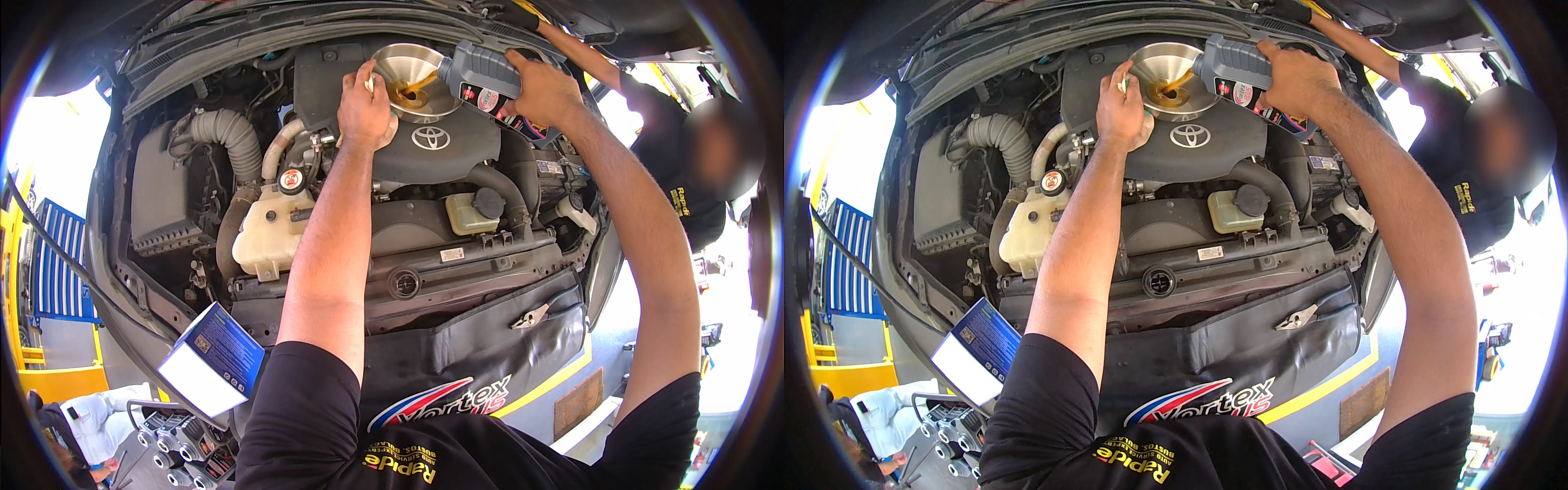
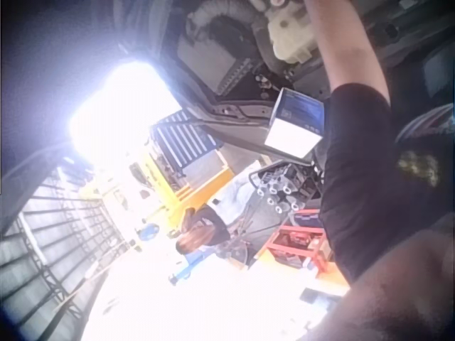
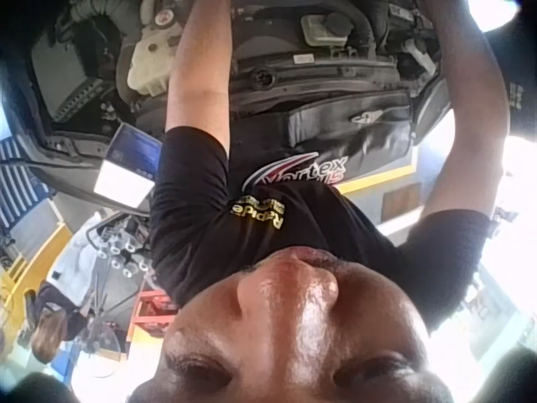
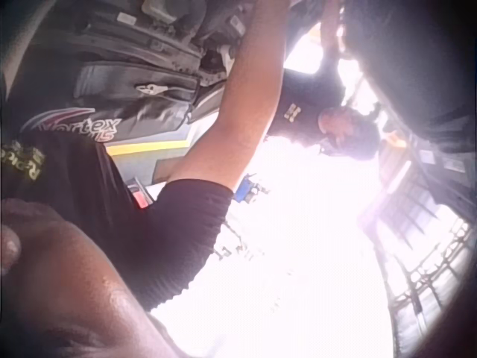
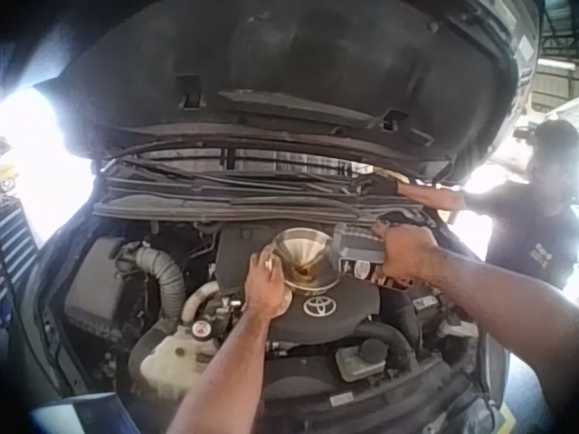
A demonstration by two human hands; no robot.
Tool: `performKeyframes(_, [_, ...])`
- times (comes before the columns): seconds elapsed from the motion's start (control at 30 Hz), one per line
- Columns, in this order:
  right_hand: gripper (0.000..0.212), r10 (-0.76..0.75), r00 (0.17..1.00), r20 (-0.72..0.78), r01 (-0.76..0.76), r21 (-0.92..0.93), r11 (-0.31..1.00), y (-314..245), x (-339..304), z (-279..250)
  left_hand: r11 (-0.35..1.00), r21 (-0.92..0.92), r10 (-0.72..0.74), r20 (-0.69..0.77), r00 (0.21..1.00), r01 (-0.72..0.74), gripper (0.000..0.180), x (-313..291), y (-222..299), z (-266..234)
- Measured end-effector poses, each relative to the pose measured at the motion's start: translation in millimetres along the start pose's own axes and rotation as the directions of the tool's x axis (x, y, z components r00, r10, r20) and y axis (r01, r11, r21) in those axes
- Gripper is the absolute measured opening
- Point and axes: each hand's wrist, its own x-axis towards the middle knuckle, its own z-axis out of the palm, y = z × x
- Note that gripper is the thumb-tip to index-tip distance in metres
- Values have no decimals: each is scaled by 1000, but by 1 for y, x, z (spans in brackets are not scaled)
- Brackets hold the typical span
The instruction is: The person pours engine oil from multiple bottles into a car engine using a funnel. They repeatedly pick up bottles, pour the oil, and place the empty bottles on a nearby cart.
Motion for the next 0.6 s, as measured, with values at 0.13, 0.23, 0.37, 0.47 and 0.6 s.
performKeyframes(0.13, [97,-9,1000,9,9,2,1000,-2,1,-2,1000,11,-1,-9,1000,1,38,1,-1,1])
performKeyframes(0.23, [96,-11,1000,19,11,0,1000,-4,0,-4,1000,17,-2,-10,1000,2,38,0,0,1])
performKeyframes(0.37, [93,-30,999,-21,29,-24,999,-5,2,-1,1000,17,-3,-6,1000,4,38,0,1,0])
performKeyframes(0.47, [91,-33,999,-19,32,-32,999,-8,3,-2,1000,11,5,-12,1000,-5,38,0,-1,0])
performKeyframes(0.6, [91,-18,1000,-2,18,-46,999,-11,3,-5,1000,11,26,0,1000,-26,41,1,-3,0])
